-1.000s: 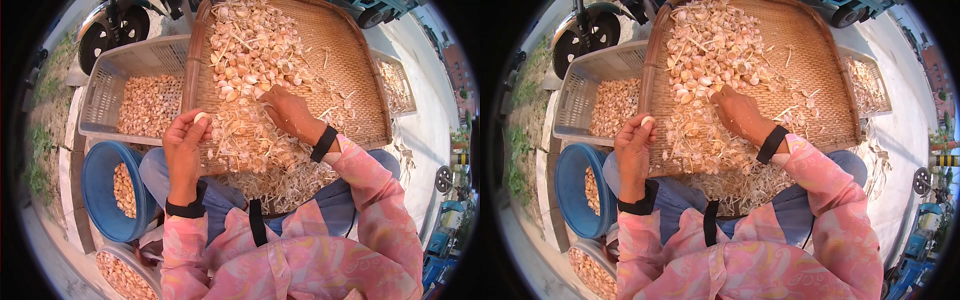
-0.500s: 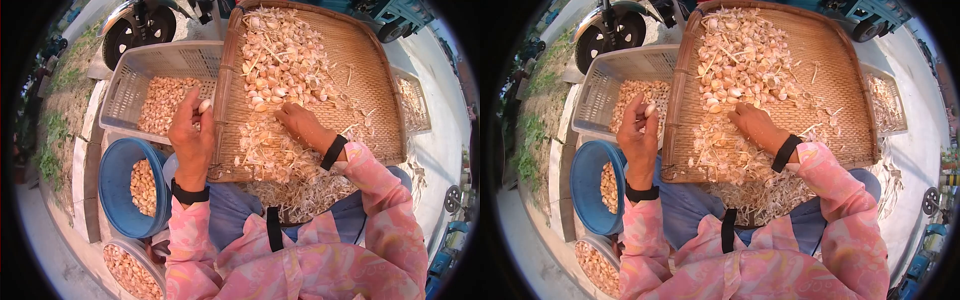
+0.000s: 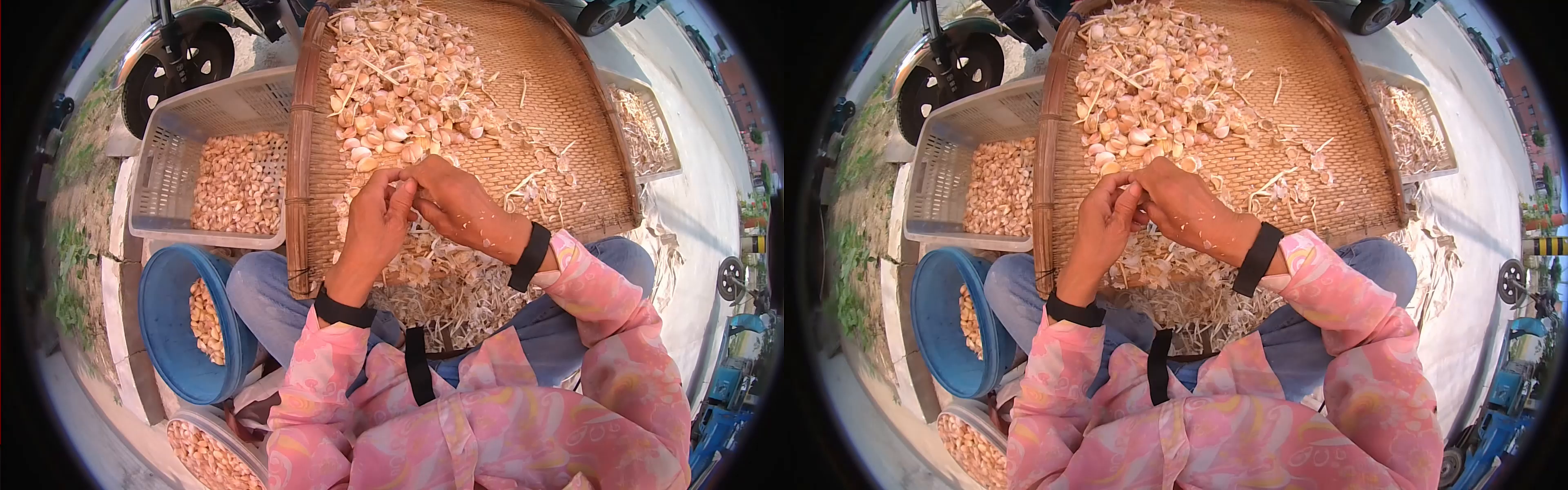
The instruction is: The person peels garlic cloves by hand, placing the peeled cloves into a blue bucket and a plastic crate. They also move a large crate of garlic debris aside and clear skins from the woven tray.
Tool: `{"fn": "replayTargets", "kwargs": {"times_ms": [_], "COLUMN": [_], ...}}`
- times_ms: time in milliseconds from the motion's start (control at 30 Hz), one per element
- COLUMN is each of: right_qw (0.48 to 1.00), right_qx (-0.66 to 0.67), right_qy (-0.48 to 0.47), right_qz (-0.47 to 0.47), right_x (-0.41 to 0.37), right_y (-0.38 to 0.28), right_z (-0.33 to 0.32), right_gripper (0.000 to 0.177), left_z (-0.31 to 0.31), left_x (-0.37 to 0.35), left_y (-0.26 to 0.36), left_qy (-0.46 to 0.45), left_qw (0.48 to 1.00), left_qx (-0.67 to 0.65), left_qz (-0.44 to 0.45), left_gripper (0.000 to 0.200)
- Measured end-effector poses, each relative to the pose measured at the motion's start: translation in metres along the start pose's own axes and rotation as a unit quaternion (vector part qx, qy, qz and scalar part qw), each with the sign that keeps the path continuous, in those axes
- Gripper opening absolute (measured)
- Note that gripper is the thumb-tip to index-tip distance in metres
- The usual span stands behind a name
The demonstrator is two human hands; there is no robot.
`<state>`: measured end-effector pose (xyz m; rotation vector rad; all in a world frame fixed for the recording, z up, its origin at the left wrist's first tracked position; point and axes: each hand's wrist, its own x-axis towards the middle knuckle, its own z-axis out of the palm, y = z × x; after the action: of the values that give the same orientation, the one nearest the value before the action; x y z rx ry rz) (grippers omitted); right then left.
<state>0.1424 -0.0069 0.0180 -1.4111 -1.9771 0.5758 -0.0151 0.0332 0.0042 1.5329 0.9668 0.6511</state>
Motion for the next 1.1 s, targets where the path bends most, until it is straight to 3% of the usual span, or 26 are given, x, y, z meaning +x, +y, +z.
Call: {"fn": "replayTargets", "kwargs": {"times_ms": [167,267,367,400,500,600,633,700,733,833,933,1067,1100], "right_qw": [1.000,0.962,0.928,0.886,0.864,0.962,0.987,0.988,0.995,0.997,0.984,0.983,0.994], "right_qx": [-0.002,0.229,0.342,0.424,0.463,0.097,0.014,-0.149,-0.096,-0.062,-0.139,-0.134,0.024], "right_qy": [0.010,-0.014,0.017,0.014,-0.037,-0.058,-0.043,-0.008,-0.023,-0.033,-0.104,-0.107,-0.092], "right_qz": [0.027,0.148,0.149,0.189,0.194,0.249,0.154,-0.040,0.000,0.007,-0.039,-0.059,0.055], "right_x": [-0.005,-0.005,-0.003,-0.002,-0.001,-0.001,-0.003,0.001,0.008,0.048,0.077,0.075,0.071], "right_y": [0.003,0.015,0.015,0.011,0.004,0.030,0.037,0.037,0.036,0.033,0.035,0.042,0.044], "right_z": [-0.005,-0.002,-0.005,-0.009,-0.008,-0.012,-0.011,-0.009,-0.005,0.019,0.047,0.049,0.048], "right_gripper": [0.025,0.019,0.011,0.007,0.010,0.012,0.013,0.015,0.017,0.015,0.019,0.014,0.013], "left_z": [0.016,0.018,0.017,0.016,0.011,0.001,-0.005,-0.016,-0.021,-0.041,-0.054,-0.062,-0.059], "left_x": [0.000,-0.006,-0.010,-0.010,-0.012,-0.018,-0.021,-0.022,-0.022,-0.018,-0.013,-0.013,-0.012], "left_y": [-0.006,0.000,0.005,0.002,-0.006,-0.004,-0.008,-0.009,-0.008,-0.013,0.000,-0.006,-0.008], "left_qy": [-0.004,0.011,0.000,0.003,0.004,-0.022,-0.036,-0.032,-0.014,0.034,0.125,0.136,0.125], "left_qw": [0.996,0.972,0.943,0.931,0.885,0.839,0.831,0.826,0.827,0.846,0.892,0.951,0.952], "left_qx": [-0.075,-0.207,-0.310,-0.346,-0.448,-0.521,-0.532,-0.538,-0.535,-0.510,-0.410,-0.246,-0.245], "left_qz": [-0.057,-0.112,-0.117,-0.115,-0.127,-0.159,-0.158,-0.164,-0.171,-0.152,-0.145,-0.128,-0.134], "left_gripper": [0.020,0.018,0.018,0.018,0.021,0.024,0.026,0.028,0.029,0.025,0.018,0.020,0.022]}}
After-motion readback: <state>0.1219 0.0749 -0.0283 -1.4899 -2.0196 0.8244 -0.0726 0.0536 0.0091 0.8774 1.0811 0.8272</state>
